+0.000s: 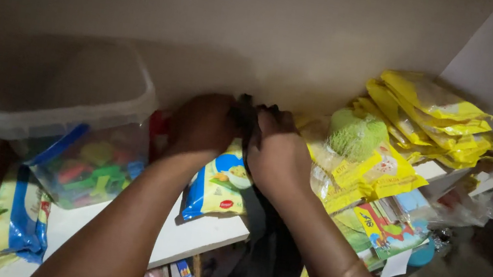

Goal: The person wipes packaged food packets and a plastic container on a shop shelf using a black cloth, moving item by item along the shelf. They lift and turn the packets to wipe different sides and continue along the row of yellow packets.

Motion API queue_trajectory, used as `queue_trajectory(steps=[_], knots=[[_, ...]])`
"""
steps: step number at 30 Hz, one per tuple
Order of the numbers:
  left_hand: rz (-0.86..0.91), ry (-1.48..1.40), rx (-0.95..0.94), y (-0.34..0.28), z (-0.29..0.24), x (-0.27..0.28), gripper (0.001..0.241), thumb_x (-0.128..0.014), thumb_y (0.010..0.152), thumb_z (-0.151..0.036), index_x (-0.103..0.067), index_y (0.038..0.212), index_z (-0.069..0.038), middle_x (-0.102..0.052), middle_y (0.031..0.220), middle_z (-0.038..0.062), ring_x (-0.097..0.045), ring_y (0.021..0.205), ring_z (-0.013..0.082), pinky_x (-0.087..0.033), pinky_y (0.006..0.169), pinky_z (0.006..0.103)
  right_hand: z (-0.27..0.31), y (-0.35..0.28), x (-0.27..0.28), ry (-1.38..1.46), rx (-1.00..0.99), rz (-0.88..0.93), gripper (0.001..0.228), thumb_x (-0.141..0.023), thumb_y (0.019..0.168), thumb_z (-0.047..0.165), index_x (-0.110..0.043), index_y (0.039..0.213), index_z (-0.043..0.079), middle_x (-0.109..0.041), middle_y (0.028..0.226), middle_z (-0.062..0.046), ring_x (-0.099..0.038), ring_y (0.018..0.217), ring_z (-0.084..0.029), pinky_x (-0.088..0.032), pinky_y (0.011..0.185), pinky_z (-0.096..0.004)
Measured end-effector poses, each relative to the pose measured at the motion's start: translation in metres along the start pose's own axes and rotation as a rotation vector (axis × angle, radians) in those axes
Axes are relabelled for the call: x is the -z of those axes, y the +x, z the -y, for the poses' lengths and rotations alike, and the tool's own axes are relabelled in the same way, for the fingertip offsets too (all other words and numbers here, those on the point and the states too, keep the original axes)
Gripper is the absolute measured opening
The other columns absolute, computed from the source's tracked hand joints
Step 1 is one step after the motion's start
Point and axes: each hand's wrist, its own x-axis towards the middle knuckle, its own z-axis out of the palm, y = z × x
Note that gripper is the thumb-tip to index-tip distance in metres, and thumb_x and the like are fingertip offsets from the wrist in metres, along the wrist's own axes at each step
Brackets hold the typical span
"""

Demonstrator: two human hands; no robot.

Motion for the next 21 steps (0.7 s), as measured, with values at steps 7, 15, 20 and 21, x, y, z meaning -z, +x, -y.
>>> queue_trajectory(steps=[7, 15, 20, 21], knots=[[-0.06, 0.039, -0.023, -0.003, -0.005, 0.004, 0.035, -0.057, 0.096, -0.036, -0.075, 0.095, -0.005, -0.072, 0.1, 0.023, -0.068, 0.096, 0.0431, -0.049, 0.09, 0.0557, 0.03, -0.079, 0.052, 0.171, -0.06, 0.082, 0.052, -0.07, 0.079, 0.012, -0.065, 0.131, 0.016, -0.058, 0.125, -0.022, -0.06, 0.106, -0.044, -0.051, 0.085, -0.051], [-0.031, 0.031, -0.025, 0.0, -0.001, 0.0, 0.033, -0.061, 0.089, -0.036, -0.074, 0.097, -0.007, -0.072, 0.1, 0.021, -0.07, 0.093, 0.0387, -0.052, 0.086, 0.0528, -0.006, 0.009, -0.006, -0.024, -0.017, 0.004, 0.034, -0.064, 0.09, 0.022, -0.067, 0.122, 0.013, -0.065, 0.115, -0.022, -0.065, 0.097, -0.047, -0.052, 0.081, -0.056], [-0.038, 0.003, -0.049, 0.002, 0.0, 0.003, 0.031, -0.065, 0.086, -0.035, -0.076, 0.091, -0.007, -0.072, 0.097, 0.023, -0.069, 0.094, 0.043, -0.052, 0.086, 0.0554, -0.009, -0.002, -0.005, 0.008, -0.008, 0.031, 0.031, -0.067, 0.091, 0.024, -0.066, 0.118, 0.01, -0.065, 0.11, -0.024, -0.063, 0.103, -0.047, -0.051, 0.087, -0.055], [-0.06, 0.021, -0.074, 0.003, 0.0, 0.005, 0.032, -0.067, 0.084, -0.035, -0.076, 0.088, -0.005, -0.071, 0.095, 0.024, -0.068, 0.093, 0.0442, -0.052, 0.085, 0.0558, -0.004, -0.011, 0.006, 0.048, -0.068, 0.118, 0.04, -0.069, 0.088, 0.022, -0.065, 0.125, 0.01, -0.064, 0.11, -0.025, -0.062, 0.104, -0.047, -0.05, 0.09, -0.055]])
